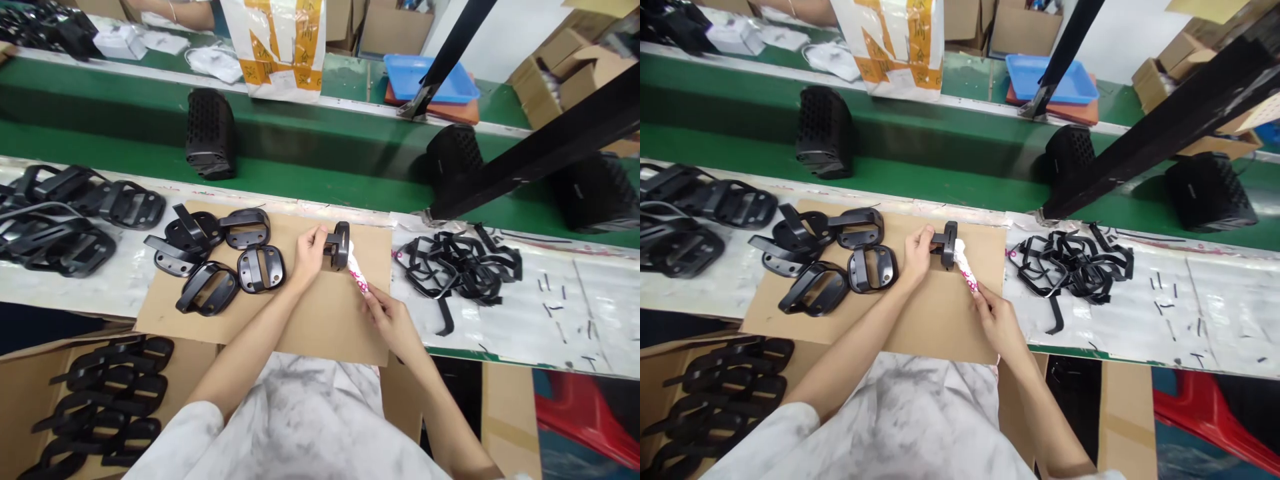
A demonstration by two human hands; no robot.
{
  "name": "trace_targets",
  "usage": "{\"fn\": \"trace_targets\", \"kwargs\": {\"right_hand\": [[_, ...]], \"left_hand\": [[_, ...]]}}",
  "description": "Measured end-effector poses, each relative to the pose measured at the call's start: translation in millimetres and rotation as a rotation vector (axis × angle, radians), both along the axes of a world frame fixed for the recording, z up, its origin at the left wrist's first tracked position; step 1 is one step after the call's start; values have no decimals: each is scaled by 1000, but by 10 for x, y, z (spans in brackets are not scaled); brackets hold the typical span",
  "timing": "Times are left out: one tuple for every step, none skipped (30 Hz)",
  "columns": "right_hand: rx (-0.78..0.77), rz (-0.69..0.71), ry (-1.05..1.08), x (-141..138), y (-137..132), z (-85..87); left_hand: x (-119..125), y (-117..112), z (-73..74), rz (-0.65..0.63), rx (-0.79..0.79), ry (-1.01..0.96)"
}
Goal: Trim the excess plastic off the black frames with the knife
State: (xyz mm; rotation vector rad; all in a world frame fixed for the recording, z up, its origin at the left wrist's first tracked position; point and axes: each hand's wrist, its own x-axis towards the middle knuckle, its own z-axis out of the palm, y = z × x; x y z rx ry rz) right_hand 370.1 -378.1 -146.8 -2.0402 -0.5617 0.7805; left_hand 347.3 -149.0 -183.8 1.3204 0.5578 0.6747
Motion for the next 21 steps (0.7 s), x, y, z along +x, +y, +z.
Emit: {"fn": "trace_targets", "kwargs": {"right_hand": [[-5,-8,1,-1,0,11],[3,-35,4,-4,-1,20],[16,-68,4,-7,0,27],[26,-91,-3,-11,2,32],[29,-95,-14,-13,5,36],[20,-76,-22,-13,10,41],[2,-47,-22,-11,16,47],[-15,-21,-11,-8,21,54],[-19,-18,10,-5,27,61],[-5,-47,33,-5,33,66],[20,-92,49,-7,40,69],[44,-125,52,-11,49,67],[57,-136,42,-16,58,61],[52,-117,31,-18,65,52],[33,-83,23,-16,67,42],[13,-47,25,-8,64,34],[4,-28,41,4,55,29],[13,-36,63,20,41,27],[41,-67,77,38,24,31],[78,-103,67,54,9,40],[118,-139,31,67,-2,54]], "left_hand": [[-6,-13,1,4,23,2],[-14,-25,5,8,42,8],[-22,-36,12,15,53,17],[-29,-47,20,23,58,24],[-35,-57,28,32,61,29],[-39,-65,36,41,66,32],[-43,-73,42,47,74,34],[-47,-79,46,51,84,36],[-51,-84,49,56,96,38],[-55,-87,49,61,107,42],[-59,-90,47,65,116,47],[-64,-91,43,69,123,49],[-69,-92,38,71,130,48],[-72,-92,33,71,134,44],[-72,-90,28,64,134,40],[-69,-86,25,60,128,34],[-60,-79,25,58,109,26],[-48,-69,30,57,66,18],[-32,-56,43,64,-8,9],[-16,-40,65,73,-116,-2],[-4,-24,96,77,-253,-14]]}}
